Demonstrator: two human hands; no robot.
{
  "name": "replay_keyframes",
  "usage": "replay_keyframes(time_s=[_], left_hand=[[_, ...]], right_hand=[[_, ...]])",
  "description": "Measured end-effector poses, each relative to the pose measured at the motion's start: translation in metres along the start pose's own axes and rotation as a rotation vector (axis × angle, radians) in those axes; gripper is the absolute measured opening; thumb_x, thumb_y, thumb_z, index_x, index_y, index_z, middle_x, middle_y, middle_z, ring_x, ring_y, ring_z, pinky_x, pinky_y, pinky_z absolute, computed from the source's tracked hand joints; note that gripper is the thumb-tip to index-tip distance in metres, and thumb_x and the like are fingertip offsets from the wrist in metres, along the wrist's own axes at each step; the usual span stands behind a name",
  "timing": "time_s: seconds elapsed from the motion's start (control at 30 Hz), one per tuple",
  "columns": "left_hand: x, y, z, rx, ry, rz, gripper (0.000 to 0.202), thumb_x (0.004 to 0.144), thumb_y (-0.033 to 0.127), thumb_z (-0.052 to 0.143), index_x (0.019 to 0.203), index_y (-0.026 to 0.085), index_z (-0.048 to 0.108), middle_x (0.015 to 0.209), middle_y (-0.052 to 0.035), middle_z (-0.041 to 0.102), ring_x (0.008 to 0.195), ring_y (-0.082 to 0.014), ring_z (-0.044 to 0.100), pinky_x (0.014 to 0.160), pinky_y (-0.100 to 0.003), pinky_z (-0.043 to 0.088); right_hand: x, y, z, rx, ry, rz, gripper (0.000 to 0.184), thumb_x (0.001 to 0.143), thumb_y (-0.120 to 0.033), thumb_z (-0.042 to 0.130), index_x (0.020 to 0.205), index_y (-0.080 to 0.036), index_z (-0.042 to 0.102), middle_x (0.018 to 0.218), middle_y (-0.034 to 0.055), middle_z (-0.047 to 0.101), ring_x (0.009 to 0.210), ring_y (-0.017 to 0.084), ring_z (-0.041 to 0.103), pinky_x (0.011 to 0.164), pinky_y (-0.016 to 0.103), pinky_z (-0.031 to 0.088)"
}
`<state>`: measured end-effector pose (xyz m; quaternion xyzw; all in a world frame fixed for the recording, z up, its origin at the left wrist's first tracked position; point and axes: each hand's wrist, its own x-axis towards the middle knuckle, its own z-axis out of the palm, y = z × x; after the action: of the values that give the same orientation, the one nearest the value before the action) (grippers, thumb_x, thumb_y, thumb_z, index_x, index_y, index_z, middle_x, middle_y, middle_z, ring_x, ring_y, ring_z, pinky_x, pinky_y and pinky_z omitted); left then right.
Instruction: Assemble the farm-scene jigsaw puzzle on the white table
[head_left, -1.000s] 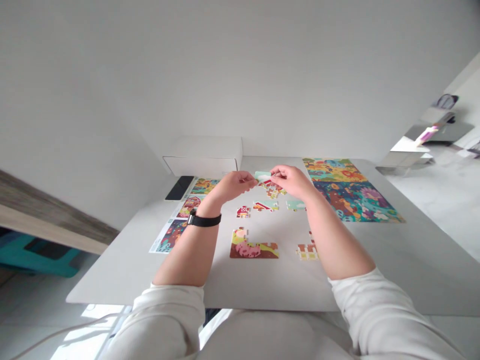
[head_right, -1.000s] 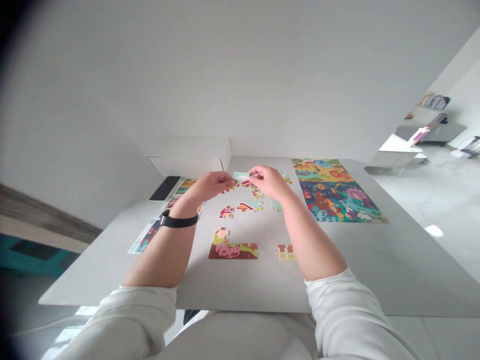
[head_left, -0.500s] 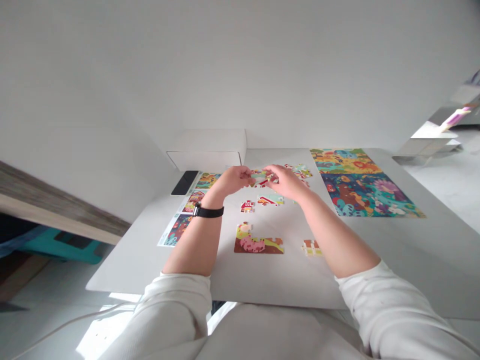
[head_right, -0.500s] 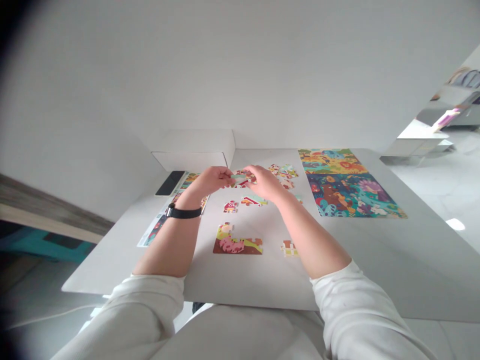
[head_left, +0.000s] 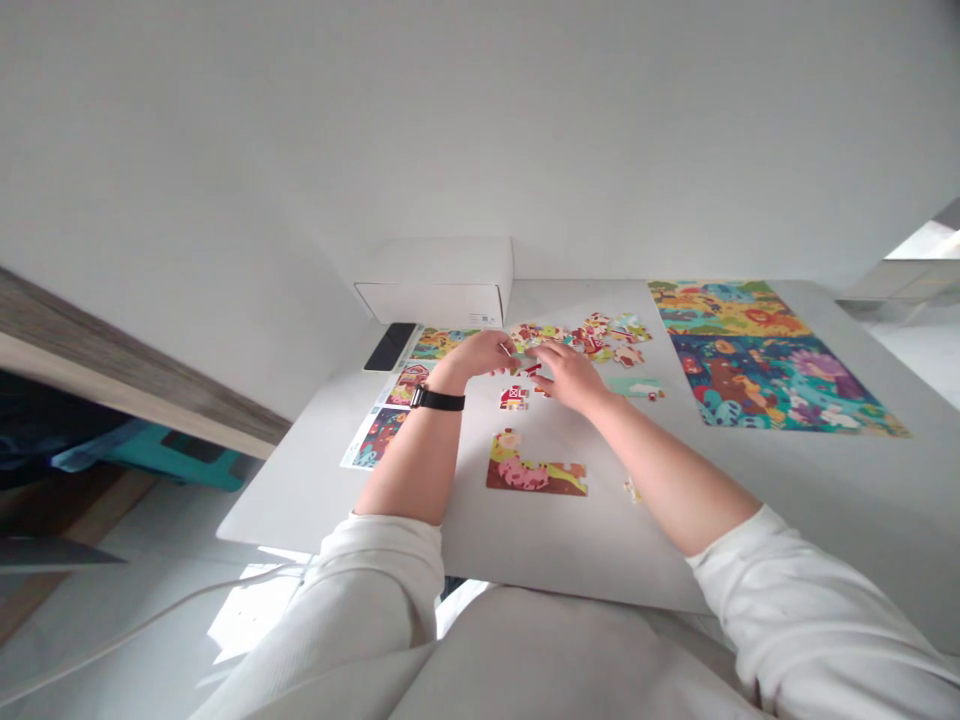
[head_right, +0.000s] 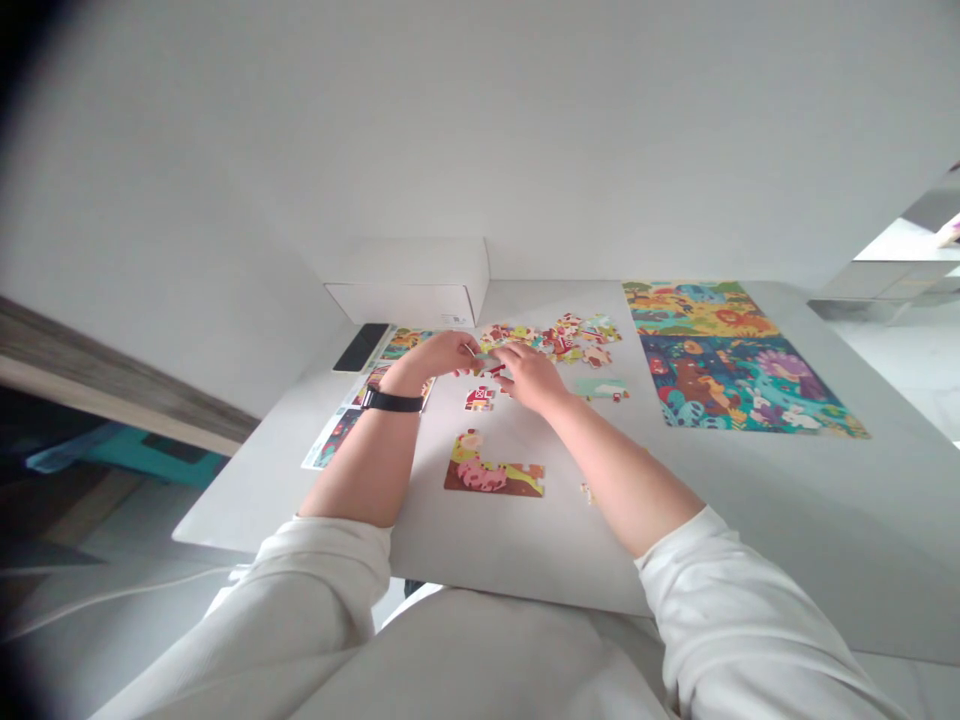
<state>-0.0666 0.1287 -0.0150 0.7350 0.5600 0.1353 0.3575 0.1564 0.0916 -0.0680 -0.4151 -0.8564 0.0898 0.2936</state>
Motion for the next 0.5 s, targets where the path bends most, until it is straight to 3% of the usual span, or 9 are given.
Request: replay_keyframes(time_s=[0.23, 0.5], left_hand=[[0.001, 0.000, 0.003, 0.099, -0.040, -0.090, 0.021, 0.081, 0.025, 0.080, 0.100, 0.018, 0.074, 0.071, -0.0010, 0.072, 0.063, -0.0143, 0.067, 0.058, -0.022, 0.048], [0.008, -0.011, 0.007, 0.141, -0.049, -0.172, 0.019, 0.084, 0.024, 0.079, 0.100, 0.016, 0.074, 0.075, -0.0034, 0.075, 0.062, -0.0128, 0.066, 0.058, -0.021, 0.049]], right_hand=[[-0.003, 0.003, 0.012, -0.014, -0.082, 0.000, 0.036, 0.095, -0.024, 0.075, 0.130, -0.023, 0.071, 0.131, 0.0110, 0.072, 0.121, 0.028, 0.067, 0.108, 0.045, 0.052], [-0.003, 0.005, 0.013, -0.017, -0.152, 0.013, 0.039, 0.094, -0.012, 0.066, 0.132, -0.022, 0.072, 0.133, 0.0104, 0.073, 0.126, 0.027, 0.063, 0.113, 0.045, 0.047]])
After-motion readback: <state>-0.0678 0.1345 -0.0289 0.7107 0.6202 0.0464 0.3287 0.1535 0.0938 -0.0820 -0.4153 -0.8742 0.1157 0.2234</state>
